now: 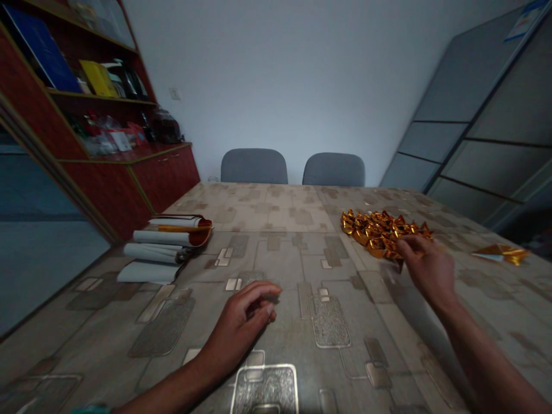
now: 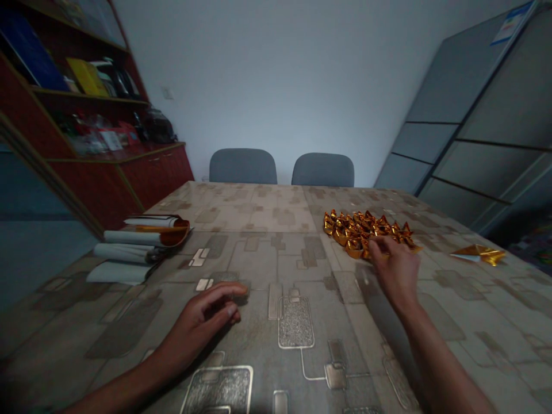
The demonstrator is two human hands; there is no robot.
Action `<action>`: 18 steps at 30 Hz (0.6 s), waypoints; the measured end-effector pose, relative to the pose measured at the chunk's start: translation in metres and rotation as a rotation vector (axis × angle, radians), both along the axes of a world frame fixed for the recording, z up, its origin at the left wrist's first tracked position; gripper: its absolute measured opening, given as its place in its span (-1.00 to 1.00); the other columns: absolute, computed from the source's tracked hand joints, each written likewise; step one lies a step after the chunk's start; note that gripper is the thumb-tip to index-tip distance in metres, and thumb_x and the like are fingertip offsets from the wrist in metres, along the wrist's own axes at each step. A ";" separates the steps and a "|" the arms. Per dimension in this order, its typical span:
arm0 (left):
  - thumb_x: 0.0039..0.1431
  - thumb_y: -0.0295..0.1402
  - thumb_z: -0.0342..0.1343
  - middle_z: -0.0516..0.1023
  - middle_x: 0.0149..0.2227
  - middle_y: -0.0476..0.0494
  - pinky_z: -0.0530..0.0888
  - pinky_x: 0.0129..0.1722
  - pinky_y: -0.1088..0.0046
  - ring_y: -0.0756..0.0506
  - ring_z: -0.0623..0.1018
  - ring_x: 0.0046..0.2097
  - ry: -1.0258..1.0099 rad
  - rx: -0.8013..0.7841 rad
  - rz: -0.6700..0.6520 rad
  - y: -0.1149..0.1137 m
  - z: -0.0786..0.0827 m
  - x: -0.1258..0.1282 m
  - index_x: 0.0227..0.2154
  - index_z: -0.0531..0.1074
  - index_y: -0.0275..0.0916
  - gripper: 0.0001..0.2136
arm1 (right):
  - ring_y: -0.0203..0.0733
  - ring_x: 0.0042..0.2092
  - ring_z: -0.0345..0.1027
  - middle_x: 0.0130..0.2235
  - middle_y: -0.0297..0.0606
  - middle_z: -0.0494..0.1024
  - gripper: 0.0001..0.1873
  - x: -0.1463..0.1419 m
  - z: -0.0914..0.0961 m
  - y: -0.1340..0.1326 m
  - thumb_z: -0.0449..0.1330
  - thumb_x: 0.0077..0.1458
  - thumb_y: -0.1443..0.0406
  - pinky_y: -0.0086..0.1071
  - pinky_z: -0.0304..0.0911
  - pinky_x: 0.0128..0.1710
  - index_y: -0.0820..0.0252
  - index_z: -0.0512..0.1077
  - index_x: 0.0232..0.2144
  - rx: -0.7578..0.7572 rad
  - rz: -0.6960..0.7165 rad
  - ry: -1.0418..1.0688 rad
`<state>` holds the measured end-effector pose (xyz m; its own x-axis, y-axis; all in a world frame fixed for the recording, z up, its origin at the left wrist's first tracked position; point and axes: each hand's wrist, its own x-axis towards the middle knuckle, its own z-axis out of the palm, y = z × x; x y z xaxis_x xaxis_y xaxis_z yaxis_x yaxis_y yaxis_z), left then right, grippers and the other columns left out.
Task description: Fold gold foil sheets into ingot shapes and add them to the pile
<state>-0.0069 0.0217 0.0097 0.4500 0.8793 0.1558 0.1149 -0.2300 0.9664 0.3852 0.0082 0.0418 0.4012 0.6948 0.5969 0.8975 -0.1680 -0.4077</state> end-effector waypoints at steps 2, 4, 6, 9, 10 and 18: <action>0.31 -0.29 0.06 0.59 -0.10 -0.22 0.51 -0.18 0.33 -0.15 0.58 -0.15 0.028 0.089 -0.012 0.002 0.006 0.000 -0.26 0.58 -0.22 -0.80 | 0.08 -0.30 0.49 -0.36 -0.04 0.64 -0.61 -0.028 0.000 -0.002 0.04 0.20 0.05 -0.17 0.26 -0.27 0.18 0.52 -0.38 -0.034 0.138 0.125; 0.32 -0.31 0.06 0.62 -0.16 -0.22 0.47 -0.03 0.27 -0.18 0.58 -0.07 0.078 0.213 0.014 0.008 0.012 -0.003 -0.34 0.58 -0.22 -0.78 | 0.01 -0.33 0.51 -0.39 -0.15 0.64 -0.66 -0.067 -0.003 0.000 0.06 0.20 0.07 -0.23 0.30 -0.30 0.14 0.50 -0.41 -0.089 0.309 0.229; 0.33 -0.31 0.03 0.64 -0.14 -0.21 0.45 0.01 0.27 -0.18 0.58 -0.05 0.140 0.307 0.079 0.021 0.018 -0.012 -0.35 0.57 -0.22 -0.77 | -0.04 -0.36 0.50 -0.43 -0.22 0.63 -0.70 -0.110 -0.007 0.002 0.10 0.19 0.12 -0.26 0.30 -0.31 0.11 0.49 -0.46 -0.149 0.474 0.302; 0.31 -0.32 0.00 0.66 -0.13 -0.18 0.47 0.02 0.27 -0.18 0.60 -0.05 0.336 0.529 0.256 0.051 0.029 -0.042 -0.29 0.58 -0.20 -0.76 | -0.08 -0.34 0.50 -0.42 -0.24 0.63 -0.76 -0.164 -0.016 0.005 0.12 0.18 0.20 -0.30 0.30 -0.31 0.11 0.49 -0.48 -0.225 0.676 0.368; 0.26 -0.32 0.02 0.66 -0.13 -0.19 0.47 0.03 0.23 -0.21 0.60 -0.05 0.363 0.557 0.303 0.062 0.034 -0.055 -0.29 0.58 -0.20 -0.78 | -0.09 -0.34 0.49 -0.42 -0.24 0.62 -0.76 -0.177 -0.018 0.005 0.12 0.18 0.23 -0.31 0.29 -0.31 0.12 0.49 -0.47 -0.248 0.722 0.380; 0.38 -0.23 -0.03 0.63 -0.10 -0.11 0.52 -0.02 0.20 -0.22 0.55 -0.04 0.584 0.448 0.579 0.122 0.091 -0.140 -0.10 0.52 -0.25 -0.72 | -0.11 -0.39 0.41 -0.47 -0.25 0.54 -0.73 -0.188 -0.038 0.001 0.07 0.21 0.22 -0.32 0.23 -0.36 0.17 0.47 -0.46 -0.330 0.801 0.474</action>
<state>-0.1465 0.1435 0.1010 0.0746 0.9037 0.4217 0.7671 -0.3222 0.5547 0.1974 0.0095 0.0041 -0.1125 0.9682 0.2235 0.5518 0.2479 -0.7963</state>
